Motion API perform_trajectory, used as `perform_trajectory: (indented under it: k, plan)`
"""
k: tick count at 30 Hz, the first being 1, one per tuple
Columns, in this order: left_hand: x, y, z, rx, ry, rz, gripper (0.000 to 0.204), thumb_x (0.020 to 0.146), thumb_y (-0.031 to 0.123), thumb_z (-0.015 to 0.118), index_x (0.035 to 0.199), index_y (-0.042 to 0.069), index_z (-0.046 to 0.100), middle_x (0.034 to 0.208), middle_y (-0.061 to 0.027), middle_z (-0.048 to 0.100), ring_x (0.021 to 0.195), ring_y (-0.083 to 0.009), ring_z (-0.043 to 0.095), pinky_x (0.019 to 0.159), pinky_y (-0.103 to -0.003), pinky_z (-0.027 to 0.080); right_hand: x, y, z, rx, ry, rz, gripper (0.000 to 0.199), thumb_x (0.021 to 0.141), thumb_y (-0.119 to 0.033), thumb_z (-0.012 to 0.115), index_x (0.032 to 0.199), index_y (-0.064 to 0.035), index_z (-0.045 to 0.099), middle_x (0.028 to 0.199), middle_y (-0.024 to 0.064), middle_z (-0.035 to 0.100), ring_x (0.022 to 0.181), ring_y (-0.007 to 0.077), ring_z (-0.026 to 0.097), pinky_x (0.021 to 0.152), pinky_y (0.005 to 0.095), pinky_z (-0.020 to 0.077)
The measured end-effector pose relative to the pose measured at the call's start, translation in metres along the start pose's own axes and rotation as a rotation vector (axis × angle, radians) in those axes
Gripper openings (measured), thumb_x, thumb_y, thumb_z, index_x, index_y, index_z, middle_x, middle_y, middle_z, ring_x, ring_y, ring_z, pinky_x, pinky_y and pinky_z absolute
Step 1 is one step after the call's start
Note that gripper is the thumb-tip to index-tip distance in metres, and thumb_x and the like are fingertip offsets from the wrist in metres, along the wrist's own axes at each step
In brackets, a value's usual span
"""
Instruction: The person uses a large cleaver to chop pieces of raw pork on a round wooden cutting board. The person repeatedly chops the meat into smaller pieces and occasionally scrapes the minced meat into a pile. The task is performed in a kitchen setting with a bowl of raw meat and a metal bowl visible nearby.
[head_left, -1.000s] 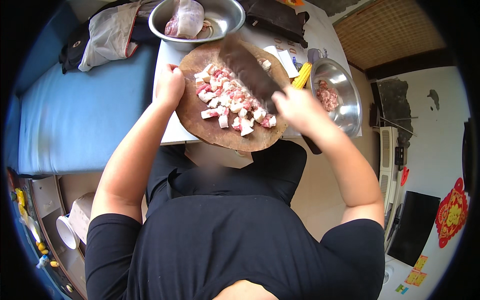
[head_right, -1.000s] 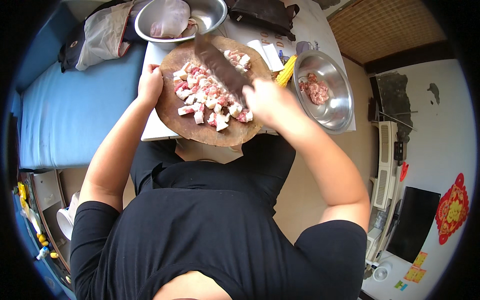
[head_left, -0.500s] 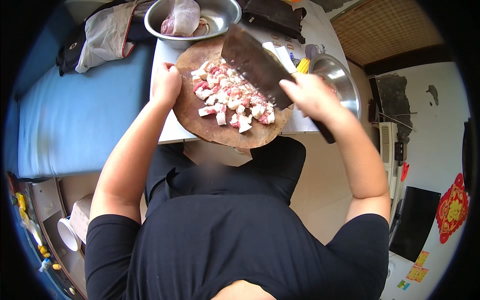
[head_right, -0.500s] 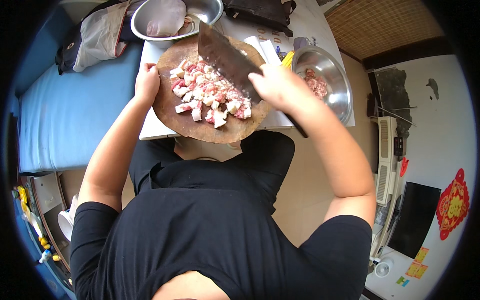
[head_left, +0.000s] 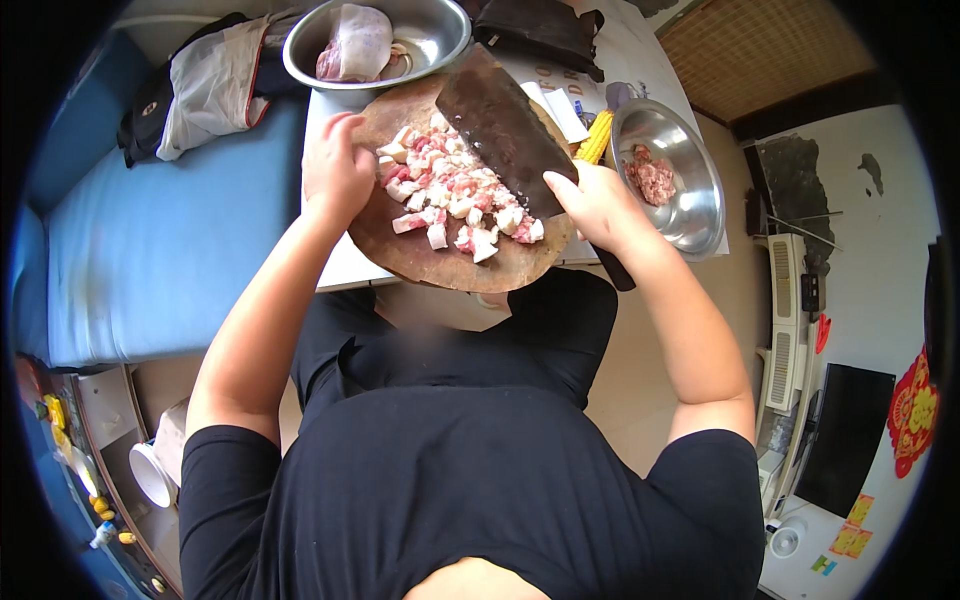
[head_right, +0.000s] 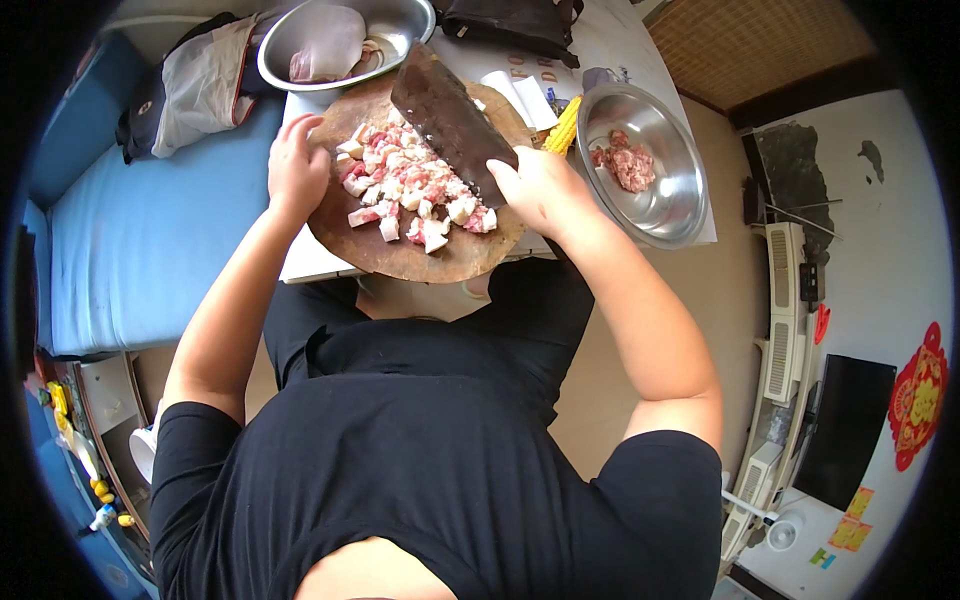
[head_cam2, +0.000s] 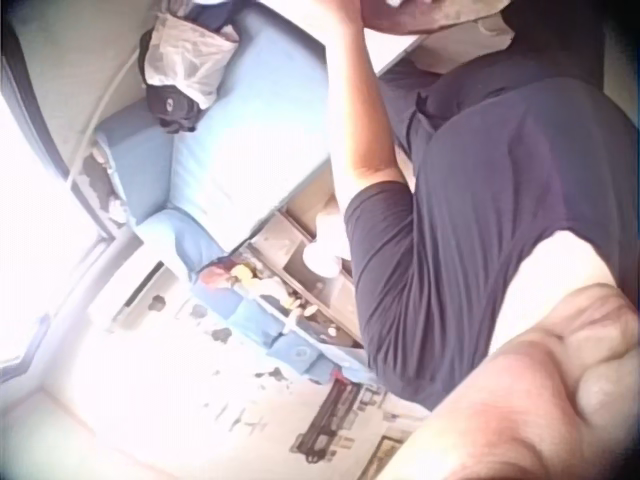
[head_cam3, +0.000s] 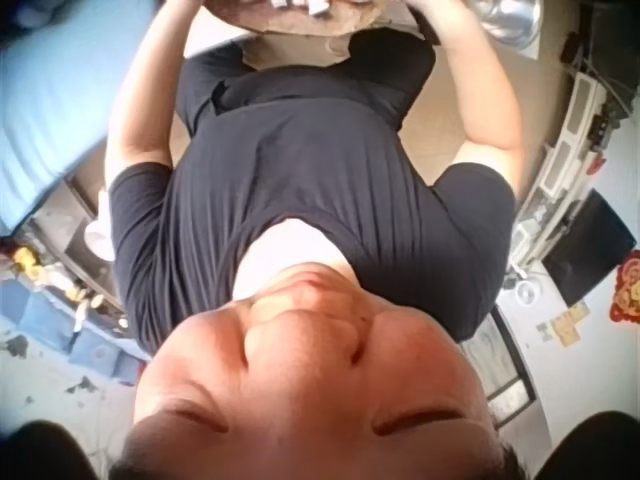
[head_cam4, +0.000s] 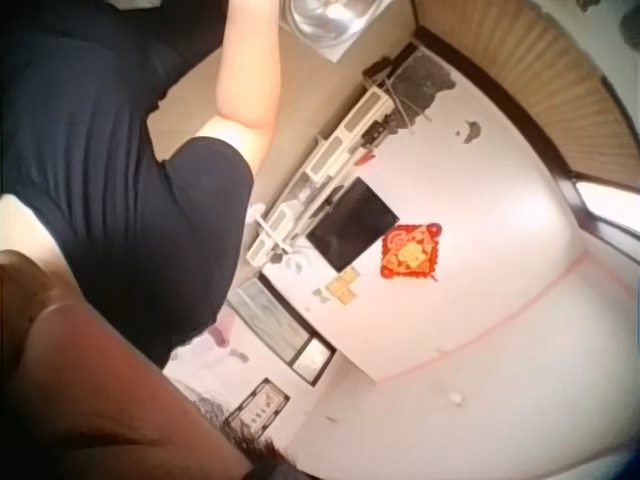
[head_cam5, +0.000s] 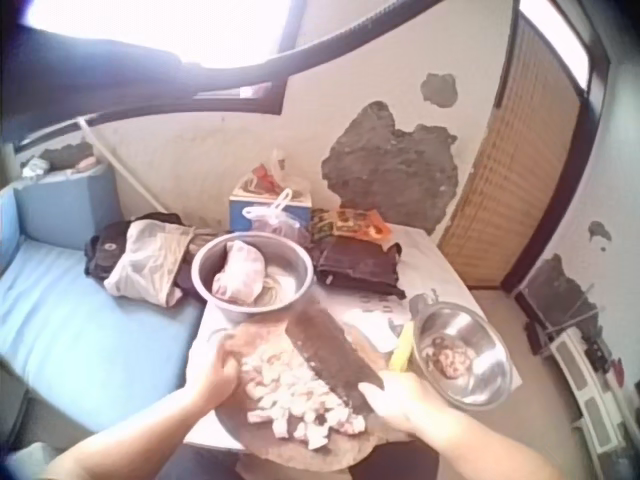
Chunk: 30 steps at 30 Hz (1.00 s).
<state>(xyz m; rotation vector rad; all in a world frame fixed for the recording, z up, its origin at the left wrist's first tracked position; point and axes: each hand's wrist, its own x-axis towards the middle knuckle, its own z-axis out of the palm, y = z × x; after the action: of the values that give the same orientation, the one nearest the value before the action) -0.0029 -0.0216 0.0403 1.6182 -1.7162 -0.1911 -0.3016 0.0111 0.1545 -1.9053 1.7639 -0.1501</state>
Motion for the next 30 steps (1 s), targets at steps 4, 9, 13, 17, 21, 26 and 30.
perform_trajectory:
  k: [4, 9, 13, 17, 21, 26, 30]
  plan:
    - [0.006, 0.021, -0.025, -0.135, -0.415, 0.214, 0.079, 0.068, 0.031, 0.073, 0.134, 0.007, 0.039, 0.129, -0.0184, 0.047, 0.119, -0.0364, 0.043, 0.103, -0.042, 0.033, -0.018, 0.021, 0.004, 0.401, 0.068, 0.141, 0.041, 0.088, -0.038, 0.056, 0.090, 0.0034, 0.057, 0.063, 0.0123, 0.058, 0.054, 0.0203, 0.057, 0.053, 0.0331, 0.0463]
    - [0.017, 0.042, -0.034, 0.094, -0.674, 0.337, 0.113, 0.050, 0.042, 0.085, 0.141, 0.009, 0.028, 0.136, -0.0185, 0.038, 0.126, -0.0386, 0.034, 0.106, -0.044, 0.030, -0.046, 0.022, -0.020, 0.810, 0.273, 0.001, 0.026, 0.092, -0.025, 0.054, 0.095, 0.0007, 0.056, 0.065, 0.0002, 0.052, 0.050, 0.0068, 0.049, 0.044, 0.0227, 0.0426]
    - [0.021, 0.059, -0.036, 0.118, -0.736, 0.265, 0.107, 0.047, 0.036, 0.087, 0.136, 0.006, 0.036, 0.133, -0.0192, 0.040, 0.122, -0.0368, 0.040, 0.102, -0.040, 0.035, -0.055, 0.029, -0.023, 0.923, 0.315, -0.016, 0.024, 0.093, -0.024, 0.053, 0.097, -0.0009, 0.056, 0.068, -0.0005, 0.051, 0.052, 0.0067, 0.049, 0.044, 0.0226, 0.0432]
    - [0.012, 0.063, -0.044, 0.153, -0.771, 0.259, 0.096, 0.048, 0.028, 0.086, 0.130, 0.002, 0.043, 0.126, -0.0195, 0.043, 0.111, -0.0343, 0.049, 0.097, -0.038, 0.041, -0.060, 0.047, -0.015, 0.959, 0.291, -0.010, 0.023, 0.093, -0.023, 0.053, 0.093, 0.0007, 0.055, 0.066, 0.0005, 0.051, 0.051, 0.0071, 0.048, 0.044, 0.0228, 0.0419]
    - [-0.007, 0.083, -0.034, 0.072, -0.735, 0.029, 0.072, 0.058, 0.015, 0.078, 0.123, 0.004, 0.049, 0.112, -0.0194, 0.050, 0.098, -0.0341, 0.055, 0.089, -0.038, 0.045, -0.060, 0.056, 0.000, 1.034, 0.287, -0.022, 0.024, 0.093, -0.022, 0.053, 0.089, 0.0019, 0.055, 0.064, 0.0014, 0.051, 0.050, 0.0075, 0.048, 0.044, 0.0231, 0.0412]
    - [0.003, 0.104, -0.007, -0.029, -0.588, 0.098, 0.055, 0.068, 0.008, 0.071, 0.118, 0.007, 0.052, 0.103, -0.0181, 0.056, 0.084, -0.0272, 0.062, 0.075, -0.034, 0.050, -0.059, 0.069, 0.002, 1.056, 0.227, -0.071, 0.027, 0.094, -0.026, 0.053, 0.100, 0.0001, 0.055, 0.077, 0.0019, 0.053, 0.054, 0.0081, 0.050, 0.044, 0.0229, 0.0452]
    - [0.031, 0.154, -0.001, -0.116, -0.615, 0.088, 0.049, 0.070, 0.008, 0.073, 0.116, 0.007, 0.055, 0.092, -0.0132, 0.063, 0.078, -0.0191, 0.062, 0.070, -0.031, 0.050, -0.064, 0.072, 0.000, 1.083, 0.264, -0.077, 0.026, 0.094, -0.026, 0.053, 0.100, -0.0002, 0.055, 0.076, 0.0015, 0.053, 0.054, 0.0080, 0.050, 0.045, 0.0228, 0.0451]
